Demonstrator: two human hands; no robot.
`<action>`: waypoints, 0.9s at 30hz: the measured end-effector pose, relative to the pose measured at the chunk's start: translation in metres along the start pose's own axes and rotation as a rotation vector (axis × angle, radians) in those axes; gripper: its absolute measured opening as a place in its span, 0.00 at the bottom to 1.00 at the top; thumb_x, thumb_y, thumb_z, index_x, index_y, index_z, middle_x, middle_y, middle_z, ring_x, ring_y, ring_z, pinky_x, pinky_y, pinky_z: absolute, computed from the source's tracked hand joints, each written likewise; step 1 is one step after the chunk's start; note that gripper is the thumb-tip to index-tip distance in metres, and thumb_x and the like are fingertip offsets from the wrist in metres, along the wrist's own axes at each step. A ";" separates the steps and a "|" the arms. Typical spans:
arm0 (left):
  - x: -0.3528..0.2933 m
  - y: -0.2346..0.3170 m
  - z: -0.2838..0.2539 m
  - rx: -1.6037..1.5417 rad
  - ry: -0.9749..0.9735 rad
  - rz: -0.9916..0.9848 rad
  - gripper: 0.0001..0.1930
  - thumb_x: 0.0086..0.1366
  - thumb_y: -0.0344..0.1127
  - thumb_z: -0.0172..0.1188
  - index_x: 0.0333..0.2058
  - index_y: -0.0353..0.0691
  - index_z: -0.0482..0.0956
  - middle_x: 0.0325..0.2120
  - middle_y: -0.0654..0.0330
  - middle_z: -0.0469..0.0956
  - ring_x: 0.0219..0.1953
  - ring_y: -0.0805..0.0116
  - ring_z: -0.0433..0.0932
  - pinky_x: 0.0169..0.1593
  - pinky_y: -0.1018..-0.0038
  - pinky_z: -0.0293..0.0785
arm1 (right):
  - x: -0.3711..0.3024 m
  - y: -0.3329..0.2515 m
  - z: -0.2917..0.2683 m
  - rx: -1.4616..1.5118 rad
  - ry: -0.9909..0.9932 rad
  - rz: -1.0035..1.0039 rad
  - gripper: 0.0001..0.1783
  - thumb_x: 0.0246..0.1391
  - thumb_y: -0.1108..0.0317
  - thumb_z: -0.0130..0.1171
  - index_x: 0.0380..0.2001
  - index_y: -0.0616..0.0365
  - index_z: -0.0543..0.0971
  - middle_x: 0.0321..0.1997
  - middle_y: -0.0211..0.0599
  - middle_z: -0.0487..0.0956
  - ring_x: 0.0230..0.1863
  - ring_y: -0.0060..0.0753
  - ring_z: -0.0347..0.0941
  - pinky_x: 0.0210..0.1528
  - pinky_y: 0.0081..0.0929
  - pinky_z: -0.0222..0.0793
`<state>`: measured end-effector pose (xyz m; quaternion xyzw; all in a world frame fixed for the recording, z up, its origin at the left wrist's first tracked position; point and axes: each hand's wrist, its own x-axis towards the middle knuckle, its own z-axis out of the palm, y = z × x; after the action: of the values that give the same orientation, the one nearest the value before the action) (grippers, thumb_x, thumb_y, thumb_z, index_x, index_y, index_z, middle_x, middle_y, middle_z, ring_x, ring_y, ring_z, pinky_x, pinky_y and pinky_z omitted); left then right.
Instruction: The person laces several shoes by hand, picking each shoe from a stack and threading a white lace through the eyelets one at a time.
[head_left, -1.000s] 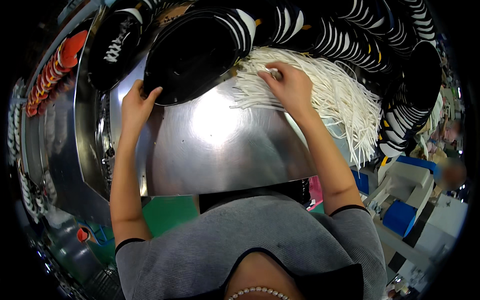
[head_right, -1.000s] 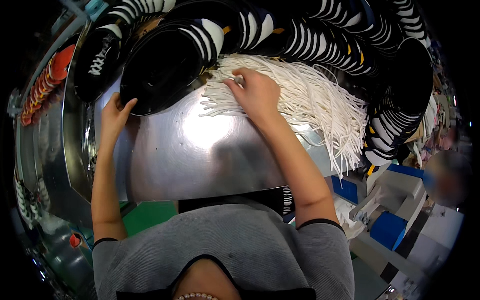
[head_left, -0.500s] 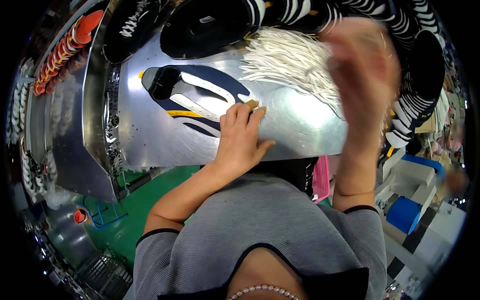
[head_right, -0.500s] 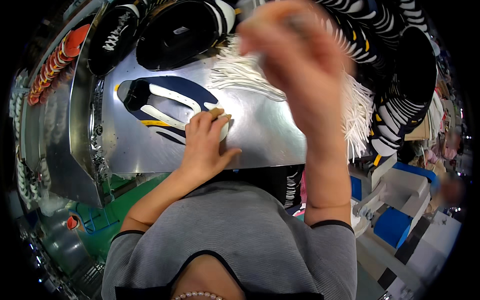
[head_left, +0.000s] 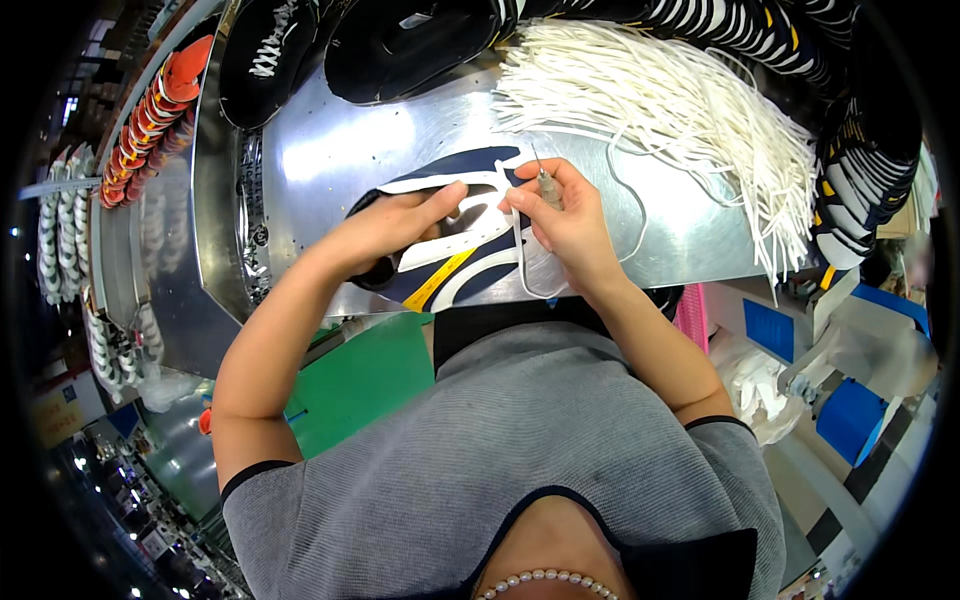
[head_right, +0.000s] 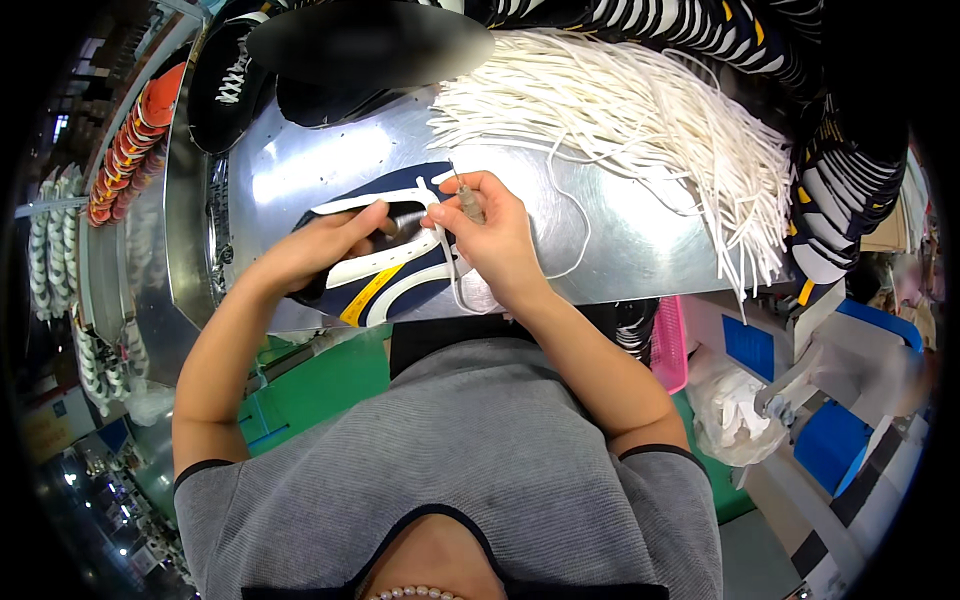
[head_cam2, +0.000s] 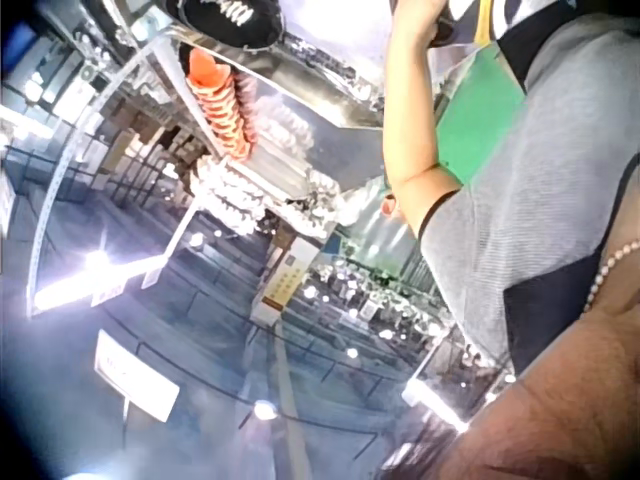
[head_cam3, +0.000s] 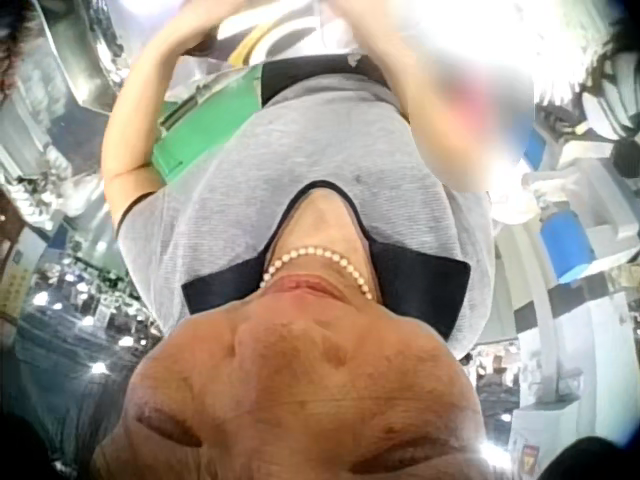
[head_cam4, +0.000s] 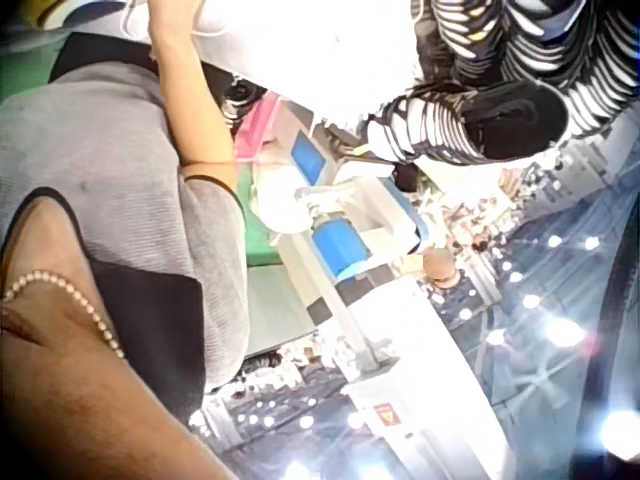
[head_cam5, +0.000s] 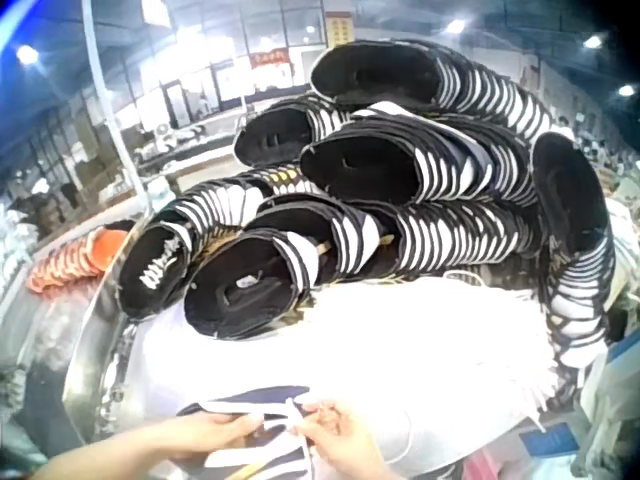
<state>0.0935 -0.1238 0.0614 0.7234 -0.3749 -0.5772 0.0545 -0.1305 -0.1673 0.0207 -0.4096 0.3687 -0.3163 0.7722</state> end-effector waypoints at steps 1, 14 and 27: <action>0.005 0.003 0.008 -0.324 -0.123 -0.012 0.32 0.70 0.64 0.51 0.50 0.36 0.79 0.25 0.64 0.78 0.27 0.78 0.73 0.32 0.79 0.70 | 0.000 0.000 0.003 -0.035 0.053 -0.011 0.13 0.57 0.72 0.62 0.45 0.62 0.74 0.33 0.34 0.82 0.27 0.13 0.72 0.28 0.13 0.65; 0.002 -0.003 0.063 -0.862 0.019 0.311 0.19 0.70 0.50 0.57 0.37 0.36 0.78 0.43 0.57 0.81 0.50 0.71 0.74 0.55 0.75 0.67 | 0.002 -0.003 0.001 -0.493 0.077 -0.330 0.17 0.49 0.71 0.68 0.40 0.60 0.74 0.29 0.38 0.84 0.30 0.32 0.80 0.35 0.27 0.72; -0.008 0.006 0.079 -0.788 0.339 0.488 0.12 0.67 0.40 0.61 0.40 0.36 0.83 0.33 0.62 0.84 0.35 0.76 0.79 0.41 0.78 0.74 | -0.026 -0.032 -0.002 -0.629 -0.031 -0.392 0.10 0.59 0.70 0.59 0.39 0.64 0.73 0.31 0.47 0.83 0.33 0.45 0.82 0.36 0.33 0.74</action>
<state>0.0207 -0.0956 0.0447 0.6224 -0.2726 -0.5198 0.5179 -0.1515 -0.1626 0.0554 -0.6944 0.3506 -0.3230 0.5390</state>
